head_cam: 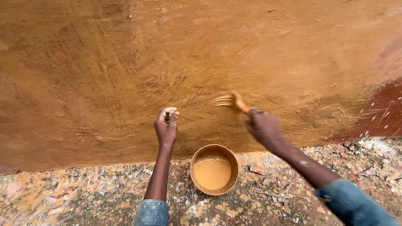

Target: The person paints a wall using a brush and a bowl of paint. They repeatedly dip the brush into the bowl and apply paint to the wall surface, working around a window with metal bars.

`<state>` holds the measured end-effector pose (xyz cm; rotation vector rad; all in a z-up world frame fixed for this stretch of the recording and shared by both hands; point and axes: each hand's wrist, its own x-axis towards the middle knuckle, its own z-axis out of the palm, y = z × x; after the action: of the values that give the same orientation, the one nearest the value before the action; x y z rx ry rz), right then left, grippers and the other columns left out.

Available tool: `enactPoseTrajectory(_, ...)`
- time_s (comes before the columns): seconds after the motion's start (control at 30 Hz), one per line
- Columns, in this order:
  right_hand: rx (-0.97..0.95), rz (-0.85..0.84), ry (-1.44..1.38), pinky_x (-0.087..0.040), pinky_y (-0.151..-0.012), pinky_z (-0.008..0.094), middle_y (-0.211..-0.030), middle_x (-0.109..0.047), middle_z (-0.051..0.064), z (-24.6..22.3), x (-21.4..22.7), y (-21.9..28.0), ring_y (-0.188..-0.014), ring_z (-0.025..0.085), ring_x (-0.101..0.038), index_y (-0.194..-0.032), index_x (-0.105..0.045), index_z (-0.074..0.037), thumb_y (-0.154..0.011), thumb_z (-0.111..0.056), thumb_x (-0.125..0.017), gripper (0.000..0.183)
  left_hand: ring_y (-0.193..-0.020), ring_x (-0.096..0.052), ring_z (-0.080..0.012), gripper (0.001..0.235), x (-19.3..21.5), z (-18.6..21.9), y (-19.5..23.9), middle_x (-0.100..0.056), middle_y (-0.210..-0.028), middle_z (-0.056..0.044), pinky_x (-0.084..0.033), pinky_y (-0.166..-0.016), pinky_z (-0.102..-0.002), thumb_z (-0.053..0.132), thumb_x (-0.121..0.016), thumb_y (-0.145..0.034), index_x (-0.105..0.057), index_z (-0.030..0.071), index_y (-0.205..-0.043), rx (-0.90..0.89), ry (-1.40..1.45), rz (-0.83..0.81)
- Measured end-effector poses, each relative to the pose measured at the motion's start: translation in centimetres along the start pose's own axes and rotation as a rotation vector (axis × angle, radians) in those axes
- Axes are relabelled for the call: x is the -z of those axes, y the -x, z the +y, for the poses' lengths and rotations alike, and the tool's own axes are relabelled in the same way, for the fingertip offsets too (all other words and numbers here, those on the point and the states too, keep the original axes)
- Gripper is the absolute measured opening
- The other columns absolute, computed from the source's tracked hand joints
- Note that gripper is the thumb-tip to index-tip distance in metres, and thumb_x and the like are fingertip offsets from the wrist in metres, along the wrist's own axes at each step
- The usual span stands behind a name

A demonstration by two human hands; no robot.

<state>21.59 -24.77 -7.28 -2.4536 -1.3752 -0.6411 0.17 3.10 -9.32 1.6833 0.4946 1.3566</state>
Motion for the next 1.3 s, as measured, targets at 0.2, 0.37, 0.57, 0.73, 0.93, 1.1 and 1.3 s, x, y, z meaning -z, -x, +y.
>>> enactPoseTrajectory(0.2,-0.223,-0.263,0.297,-0.033,-0.032,0.028,-0.056,-0.057,0.001,9.7,-2.0,4.6,-0.039,0.008,-0.039,-0.100,-0.065,-0.009,-0.110,-0.038,-0.040,0.040,-0.078,-0.067,-0.0095,0.015,0.3,-0.5,0.6,-0.076,-0.090,-0.004,-0.053,-0.072,-0.027,0.016,-0.063,-0.102,-0.072,0.004,-0.105,0.015,-0.026,-0.012)
enactPoseTrajectory(0.37,-0.340,-0.438,0.360,-0.033,-0.032,0.025,-0.055,-0.050,-0.003,14.9,-4.6,6.4,-0.041,0.006,-0.037,-0.084,-0.065,-0.012,-0.104,-0.040,-0.043,0.041,-0.078,-0.068,-0.0091,0.015,0.3,0.1,0.3,-0.076,-0.089,-0.004,-0.054,-0.072,-0.027,0.017,-0.063,-0.102,-0.072,0.005,-0.106,0.029,-0.070,-0.024)
enactPoseTrajectory(0.57,-0.315,-0.566,0.342,-0.036,-0.039,0.025,-0.060,-0.047,-0.003,12.6,-5.9,5.7,-0.049,0.007,-0.037,-0.077,-0.065,-0.015,-0.107,-0.041,-0.050,0.043,-0.077,-0.068,-0.0107,0.015,-0.2,1.3,0.2,-0.077,-0.090,-0.004,-0.055,-0.071,-0.029,0.018,-0.064,-0.101,-0.073,0.007,-0.107,0.015,-0.148,-0.038)
enactPoseTrajectory(0.73,-0.124,-0.474,0.087,-0.047,-0.042,0.029,-0.067,-0.064,0.004,4.3,-5.3,2.1,-0.050,0.011,-0.054,-0.090,-0.072,-0.012,-0.102,-0.051,-0.054,0.044,-0.081,-0.071,-0.0091,0.015,-0.1,2.7,0.2,-0.077,-0.090,-0.004,-0.055,-0.072,-0.029,0.019,-0.064,-0.100,-0.073,0.008,-0.107,-0.013,-0.135,-0.064)
enactPoseTrajectory(0.93,0.164,-0.298,-0.106,-0.047,-0.042,0.036,-0.064,-0.063,0.007,-6.3,-3.5,0.0,-0.045,0.016,-0.053,-0.109,-0.069,-0.012,-0.107,-0.041,-0.043,0.039,-0.076,-0.068,-0.0114,0.015,0.5,3.7,0.2,-0.077,-0.087,-0.004,-0.052,-0.070,-0.031,0.018,-0.065,-0.100,-0.073,0.007,-0.105,-0.004,-0.170,-0.020)
enactPoseTrajectory(1.1,0.435,0.123,-0.035,-0.044,-0.031,0.036,-0.070,-0.065,0.010,-10.6,-3.1,-1.4,-0.039,0.017,-0.054,-0.130,-0.056,0.000,-0.106,-0.042,-0.040,0.051,-0.076,-0.067,-0.0101,0.014,0.4,3.7,0.0,-0.076,-0.087,-0.004,-0.053,-0.070,-0.028,0.017,-0.065,-0.100,-0.074,0.007,-0.105,-0.028,-0.144,-0.005)
enactPoseTrajectory(1.3,0.424,-0.077,-0.013,-0.038,-0.028,0.036,-0.060,-0.059,0.005,-9.1,-7.0,-2.3,-0.037,0.019,-0.050,-0.116,-0.053,0.003,-0.109,-0.038,-0.036,0.045,-0.076,-0.067,-0.0089,0.013,0.2,3.2,0.2,-0.076,-0.087,-0.003,-0.053,-0.069,-0.028,0.015,-0.064,-0.100,-0.073,0.006,-0.103,-0.033,-0.126,-0.002)
